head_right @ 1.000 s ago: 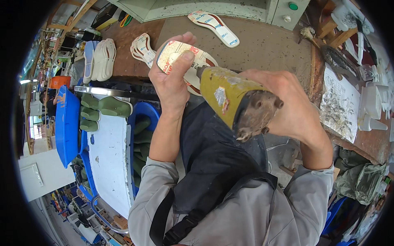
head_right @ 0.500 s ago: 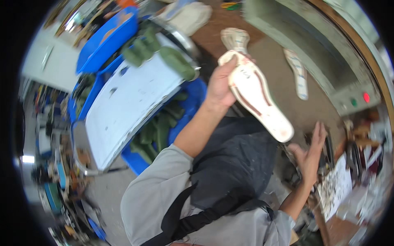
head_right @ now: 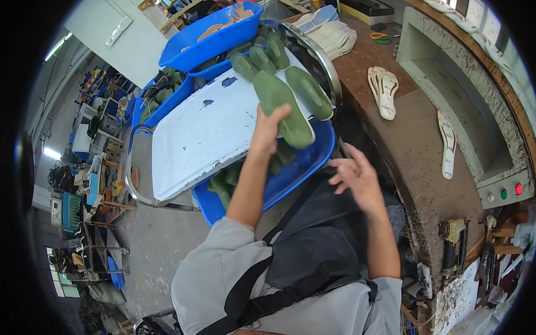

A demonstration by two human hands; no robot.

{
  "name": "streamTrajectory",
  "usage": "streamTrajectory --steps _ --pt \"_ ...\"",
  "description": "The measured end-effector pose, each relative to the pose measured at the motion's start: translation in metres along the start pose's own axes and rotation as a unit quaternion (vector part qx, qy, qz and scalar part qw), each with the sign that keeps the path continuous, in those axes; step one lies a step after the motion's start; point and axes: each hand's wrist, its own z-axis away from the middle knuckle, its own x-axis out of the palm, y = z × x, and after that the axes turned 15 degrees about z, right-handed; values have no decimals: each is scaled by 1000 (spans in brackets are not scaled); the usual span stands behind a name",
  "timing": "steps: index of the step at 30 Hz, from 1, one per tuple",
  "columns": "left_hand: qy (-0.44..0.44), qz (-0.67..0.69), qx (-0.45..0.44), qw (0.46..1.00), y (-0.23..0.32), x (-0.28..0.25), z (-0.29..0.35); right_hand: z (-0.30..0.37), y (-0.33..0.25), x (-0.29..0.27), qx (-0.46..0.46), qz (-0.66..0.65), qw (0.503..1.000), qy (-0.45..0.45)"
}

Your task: Manually assemble shoe components using a plastic last, insoles, and a pneumatic stapler.

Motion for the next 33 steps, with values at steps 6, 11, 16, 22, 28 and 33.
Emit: streamTrajectory --steps 6,11,16,22,28,33 --pt "105 -304 -63 945 -24 -51 -132 14 17 -55 37 49 986 154" --pt "73 -393 -132 907 -6 -43 -98 30 48 -111 89 175 927 320" --pt "-240 -396 -197 865 36 -92 12 50 105 -178 74 226 858 455" --pt "12 -672 -147 726 -115 -277 39 39 112 -161 75 236 853 460" --pt "-24 -635 -220 740 -136 -292 12 46 87 -141 118 292 825 470" --pt "-40 -510 -138 848 -93 -262 55 25 91 -179 50 290 840 456"
